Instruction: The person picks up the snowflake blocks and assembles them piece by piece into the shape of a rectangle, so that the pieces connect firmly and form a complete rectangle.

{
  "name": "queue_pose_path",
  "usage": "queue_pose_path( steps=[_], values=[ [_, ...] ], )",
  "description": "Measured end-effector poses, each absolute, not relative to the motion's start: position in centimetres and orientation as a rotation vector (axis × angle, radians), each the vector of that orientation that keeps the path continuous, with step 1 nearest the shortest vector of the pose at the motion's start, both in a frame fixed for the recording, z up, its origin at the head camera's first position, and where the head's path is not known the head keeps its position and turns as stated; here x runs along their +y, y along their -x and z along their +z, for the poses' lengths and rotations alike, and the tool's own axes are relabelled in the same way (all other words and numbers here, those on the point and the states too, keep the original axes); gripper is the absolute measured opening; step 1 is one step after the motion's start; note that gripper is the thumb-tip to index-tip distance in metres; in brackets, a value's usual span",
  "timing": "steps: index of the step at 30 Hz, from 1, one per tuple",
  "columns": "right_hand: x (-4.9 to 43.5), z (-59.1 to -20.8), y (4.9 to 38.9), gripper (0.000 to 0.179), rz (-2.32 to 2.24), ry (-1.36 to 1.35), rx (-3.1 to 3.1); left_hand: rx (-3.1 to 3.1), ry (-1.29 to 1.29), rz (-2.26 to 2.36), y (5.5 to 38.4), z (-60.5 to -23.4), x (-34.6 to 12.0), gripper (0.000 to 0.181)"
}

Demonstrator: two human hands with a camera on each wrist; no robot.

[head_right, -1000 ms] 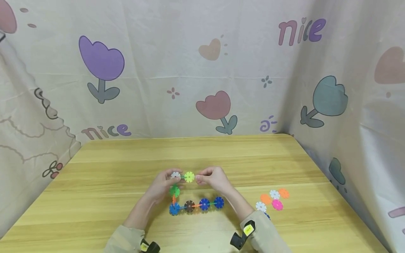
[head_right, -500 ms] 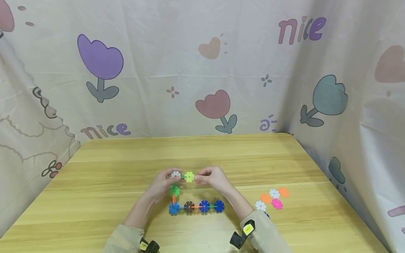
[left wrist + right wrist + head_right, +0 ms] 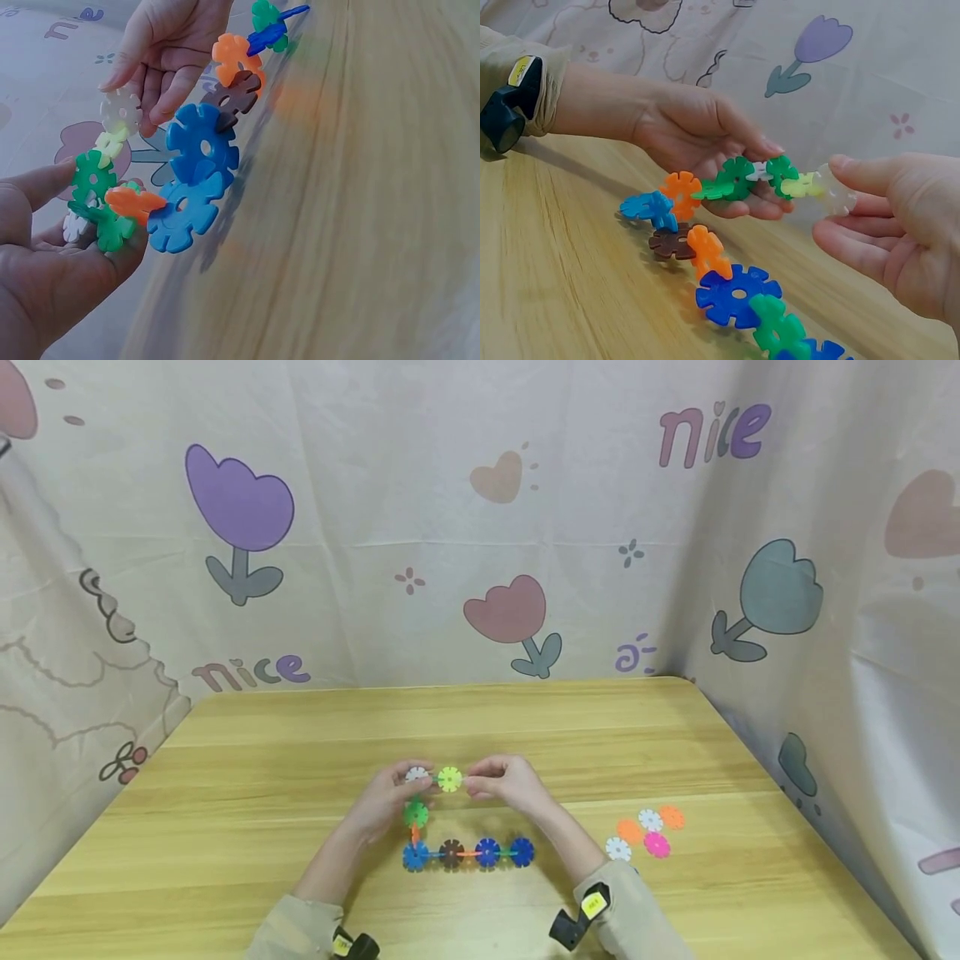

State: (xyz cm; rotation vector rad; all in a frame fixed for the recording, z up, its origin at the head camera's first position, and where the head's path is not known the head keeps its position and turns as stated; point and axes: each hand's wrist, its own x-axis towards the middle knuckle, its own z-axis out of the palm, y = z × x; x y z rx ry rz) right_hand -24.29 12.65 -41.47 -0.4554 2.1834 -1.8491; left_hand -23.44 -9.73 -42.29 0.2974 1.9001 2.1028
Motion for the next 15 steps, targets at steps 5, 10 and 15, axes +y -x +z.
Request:
queue_pose_path(
  steps=[5,10,15],
  values=[
    [13.3,-41.7,24.3,0.037,-1.897,0.485,2.17,1.9,-0.292,2.106,23.4,-42.3,-9.7,0.04],
    [14.7,-41.7,23.9,0.041,-1.921,0.444,2.194,1.91,-0.3,2.107,23.4,-42.4,-9.7,0.039],
    [17.1,-41.8,23.4,0.042,-1.887,0.383,2.303,1.911,-0.301,2.116,23.4,-42.5,-9.7,0.037]
  ],
)
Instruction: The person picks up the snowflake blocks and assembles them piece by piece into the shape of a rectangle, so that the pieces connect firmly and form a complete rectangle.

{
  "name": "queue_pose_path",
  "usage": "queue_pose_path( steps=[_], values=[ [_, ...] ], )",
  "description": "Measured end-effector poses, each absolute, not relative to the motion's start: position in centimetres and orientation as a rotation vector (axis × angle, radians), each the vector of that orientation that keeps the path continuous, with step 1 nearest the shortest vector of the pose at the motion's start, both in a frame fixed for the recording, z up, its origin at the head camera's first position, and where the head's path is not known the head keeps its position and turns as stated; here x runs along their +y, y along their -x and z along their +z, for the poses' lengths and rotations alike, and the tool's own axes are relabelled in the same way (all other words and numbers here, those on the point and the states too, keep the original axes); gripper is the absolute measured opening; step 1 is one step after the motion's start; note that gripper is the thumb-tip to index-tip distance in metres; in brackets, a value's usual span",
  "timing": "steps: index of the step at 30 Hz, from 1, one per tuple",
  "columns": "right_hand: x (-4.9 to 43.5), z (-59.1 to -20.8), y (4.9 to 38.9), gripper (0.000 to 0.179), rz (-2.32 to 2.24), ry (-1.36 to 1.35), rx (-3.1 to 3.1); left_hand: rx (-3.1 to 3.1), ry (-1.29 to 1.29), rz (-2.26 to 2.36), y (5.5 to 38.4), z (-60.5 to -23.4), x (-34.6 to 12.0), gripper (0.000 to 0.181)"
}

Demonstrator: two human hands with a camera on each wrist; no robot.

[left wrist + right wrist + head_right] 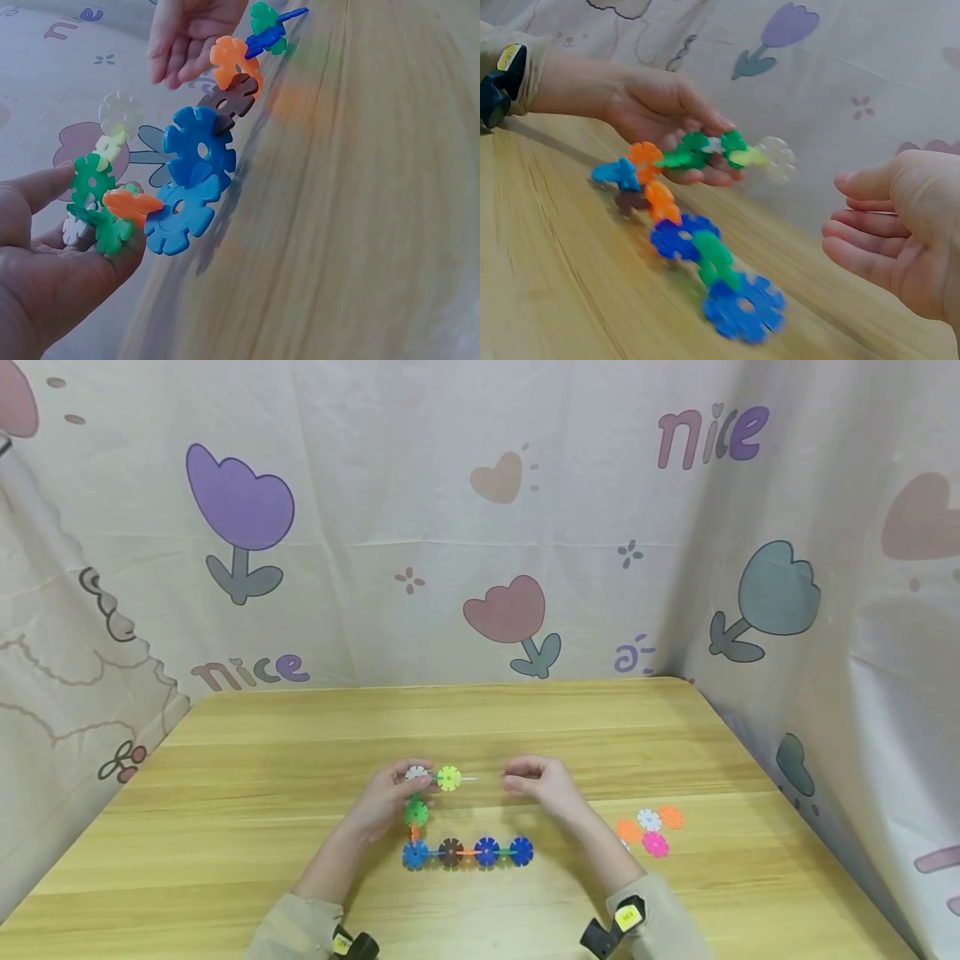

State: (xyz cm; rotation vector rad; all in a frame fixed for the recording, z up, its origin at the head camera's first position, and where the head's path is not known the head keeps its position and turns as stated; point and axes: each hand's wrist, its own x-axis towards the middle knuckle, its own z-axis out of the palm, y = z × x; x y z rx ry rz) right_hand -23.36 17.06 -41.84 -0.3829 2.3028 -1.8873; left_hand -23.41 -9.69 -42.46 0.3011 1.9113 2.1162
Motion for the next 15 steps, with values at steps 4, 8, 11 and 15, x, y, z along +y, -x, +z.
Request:
queue_pose_path(
  steps=[4,8,11,15],
  values=[
    [19.4,-41.9,22.8,0.042,-1.855,0.349,2.407,1.919,-0.302,2.118,23.5,-42.6,-9.6,0.037],
    [21.9,-41.7,21.9,0.042,-1.823,0.275,2.505,1.929,-0.297,2.116,23.5,-42.7,-9.6,0.037],
    [23.8,-41.6,21.2,0.042,-1.792,0.205,2.576,1.921,-0.294,2.12,23.5,-42.6,-9.6,0.037],
    [26.5,-41.6,20.2,0.041,-1.748,0.157,2.681,1.908,-0.295,2.122,23.4,-42.5,-9.5,0.037]
  ],
)
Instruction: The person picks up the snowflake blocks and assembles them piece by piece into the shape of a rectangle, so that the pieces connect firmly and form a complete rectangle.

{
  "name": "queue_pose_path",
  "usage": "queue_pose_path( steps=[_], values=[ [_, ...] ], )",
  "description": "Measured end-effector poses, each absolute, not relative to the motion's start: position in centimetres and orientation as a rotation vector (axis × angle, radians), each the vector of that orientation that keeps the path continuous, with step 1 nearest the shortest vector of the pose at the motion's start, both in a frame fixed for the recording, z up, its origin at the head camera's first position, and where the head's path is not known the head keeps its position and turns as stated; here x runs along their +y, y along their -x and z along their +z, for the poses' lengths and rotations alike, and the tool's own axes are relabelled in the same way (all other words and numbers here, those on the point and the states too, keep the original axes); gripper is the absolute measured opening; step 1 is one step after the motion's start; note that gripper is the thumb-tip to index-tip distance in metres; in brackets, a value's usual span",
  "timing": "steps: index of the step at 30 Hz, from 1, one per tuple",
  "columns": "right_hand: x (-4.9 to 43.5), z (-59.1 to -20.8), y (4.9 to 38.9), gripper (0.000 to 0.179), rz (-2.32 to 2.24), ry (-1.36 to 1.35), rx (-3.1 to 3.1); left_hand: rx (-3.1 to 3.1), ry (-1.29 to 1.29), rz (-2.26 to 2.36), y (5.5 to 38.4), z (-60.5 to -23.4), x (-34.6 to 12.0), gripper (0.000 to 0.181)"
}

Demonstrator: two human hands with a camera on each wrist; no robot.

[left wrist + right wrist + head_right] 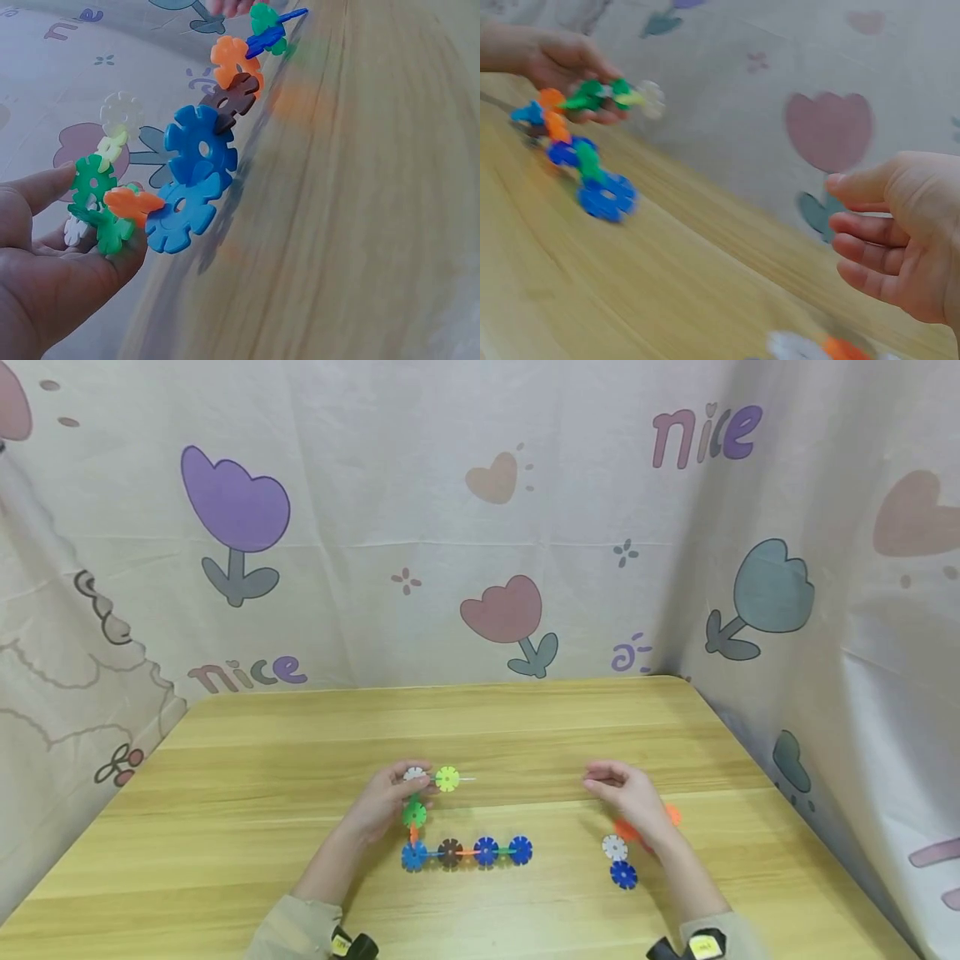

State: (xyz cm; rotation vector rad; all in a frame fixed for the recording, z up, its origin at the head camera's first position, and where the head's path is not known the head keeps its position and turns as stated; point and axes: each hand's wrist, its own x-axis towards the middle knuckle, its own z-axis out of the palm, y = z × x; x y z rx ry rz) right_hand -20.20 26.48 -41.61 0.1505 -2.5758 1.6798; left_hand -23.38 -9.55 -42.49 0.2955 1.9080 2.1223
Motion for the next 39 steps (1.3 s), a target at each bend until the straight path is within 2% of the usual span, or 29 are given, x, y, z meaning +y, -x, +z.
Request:
queue_pose_path(
  steps=[9,14,21,39],
  values=[
    [31.9,-41.8,18.7,0.05,1.421,-0.031,-2.721,1.907,-0.276,2.125,23.2,-42.3,-9.8,0.037],
    [33.6,-42.3,18.3,0.048,1.273,-0.005,-2.826,1.903,-0.266,2.128,23.2,-42.3,-9.9,0.037],
    [34.3,-43.0,18.4,0.05,1.172,-0.035,-2.95,1.898,-0.255,2.146,23.3,-42.4,-9.9,0.036],
    [34.3,-43.2,18.4,0.037,1.053,-0.08,-2.994,1.906,-0.234,2.172,23.5,-42.7,-9.8,0.032]
  ],
)
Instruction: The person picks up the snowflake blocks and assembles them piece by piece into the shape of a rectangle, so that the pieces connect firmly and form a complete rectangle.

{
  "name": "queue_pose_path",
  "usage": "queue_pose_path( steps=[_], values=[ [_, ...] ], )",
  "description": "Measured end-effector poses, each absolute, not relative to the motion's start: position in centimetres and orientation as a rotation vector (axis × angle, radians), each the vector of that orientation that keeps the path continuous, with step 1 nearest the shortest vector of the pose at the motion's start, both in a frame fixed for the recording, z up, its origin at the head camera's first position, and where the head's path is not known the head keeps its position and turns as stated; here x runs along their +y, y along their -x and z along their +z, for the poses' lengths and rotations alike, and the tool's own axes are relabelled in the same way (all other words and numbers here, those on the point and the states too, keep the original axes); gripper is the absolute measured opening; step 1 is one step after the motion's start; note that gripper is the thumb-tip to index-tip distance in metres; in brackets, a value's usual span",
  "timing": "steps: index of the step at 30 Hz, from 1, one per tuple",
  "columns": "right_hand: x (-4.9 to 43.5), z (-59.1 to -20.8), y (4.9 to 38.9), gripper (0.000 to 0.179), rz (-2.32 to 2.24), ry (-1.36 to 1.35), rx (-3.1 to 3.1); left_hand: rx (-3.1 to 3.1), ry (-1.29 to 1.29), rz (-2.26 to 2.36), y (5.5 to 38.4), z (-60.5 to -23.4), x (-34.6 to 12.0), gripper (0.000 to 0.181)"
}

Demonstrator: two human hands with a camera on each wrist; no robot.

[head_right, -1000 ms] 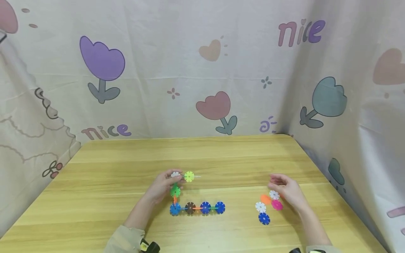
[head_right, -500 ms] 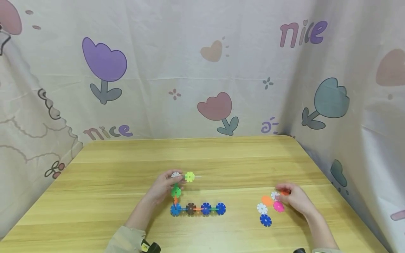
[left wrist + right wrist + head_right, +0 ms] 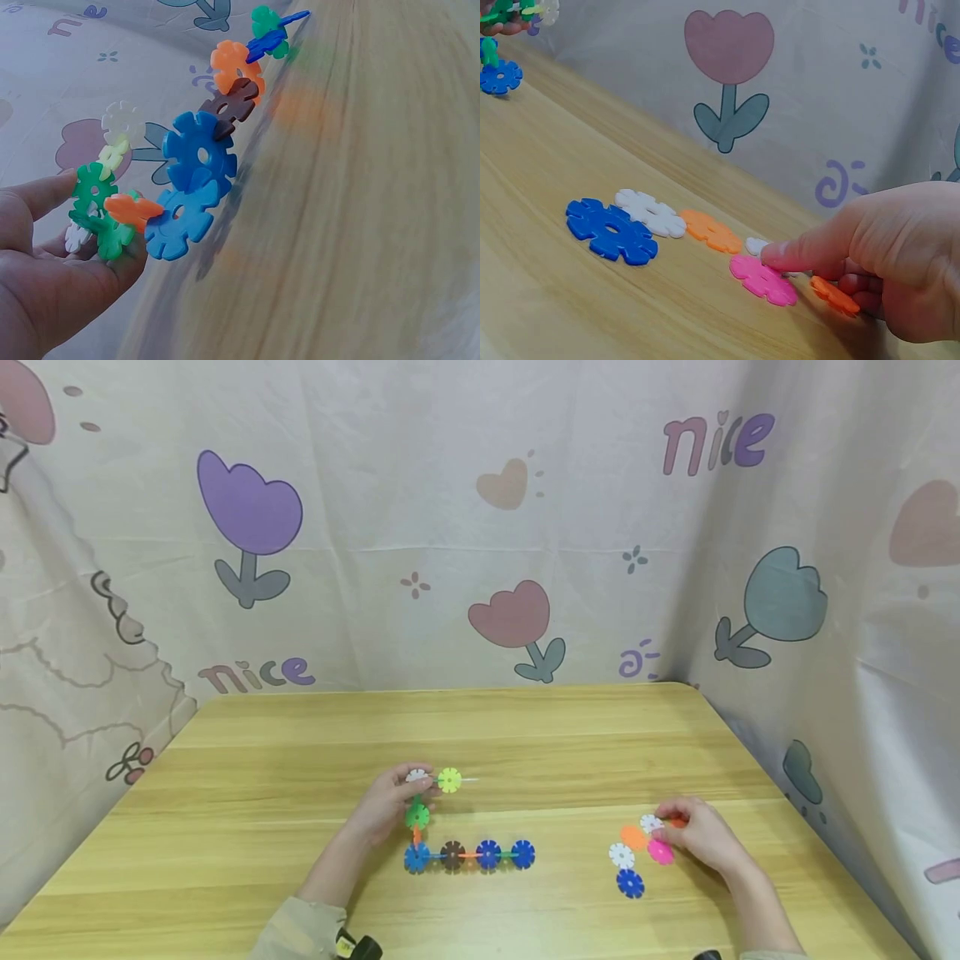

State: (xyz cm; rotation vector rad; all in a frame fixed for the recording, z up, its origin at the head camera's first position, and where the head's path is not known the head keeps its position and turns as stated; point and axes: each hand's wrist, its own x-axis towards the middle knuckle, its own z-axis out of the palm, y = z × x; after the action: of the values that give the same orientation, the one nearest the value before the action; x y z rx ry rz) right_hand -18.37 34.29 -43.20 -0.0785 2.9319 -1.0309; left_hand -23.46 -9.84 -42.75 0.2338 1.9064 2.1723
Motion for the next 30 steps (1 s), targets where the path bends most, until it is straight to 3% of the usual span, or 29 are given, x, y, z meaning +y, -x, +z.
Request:
queue_pose_path(
  steps=[21,30],
  values=[
    [31.9,-42.0,19.3,0.027,-1.196,0.041,2.908,1.907,-0.23,2.161,23.6,-42.7,-9.9,0.035],
    [27.6,-40.0,21.6,0.024,-1.366,0.254,2.893,1.9,-0.228,2.167,23.5,-42.8,-9.8,0.036]
  ],
)
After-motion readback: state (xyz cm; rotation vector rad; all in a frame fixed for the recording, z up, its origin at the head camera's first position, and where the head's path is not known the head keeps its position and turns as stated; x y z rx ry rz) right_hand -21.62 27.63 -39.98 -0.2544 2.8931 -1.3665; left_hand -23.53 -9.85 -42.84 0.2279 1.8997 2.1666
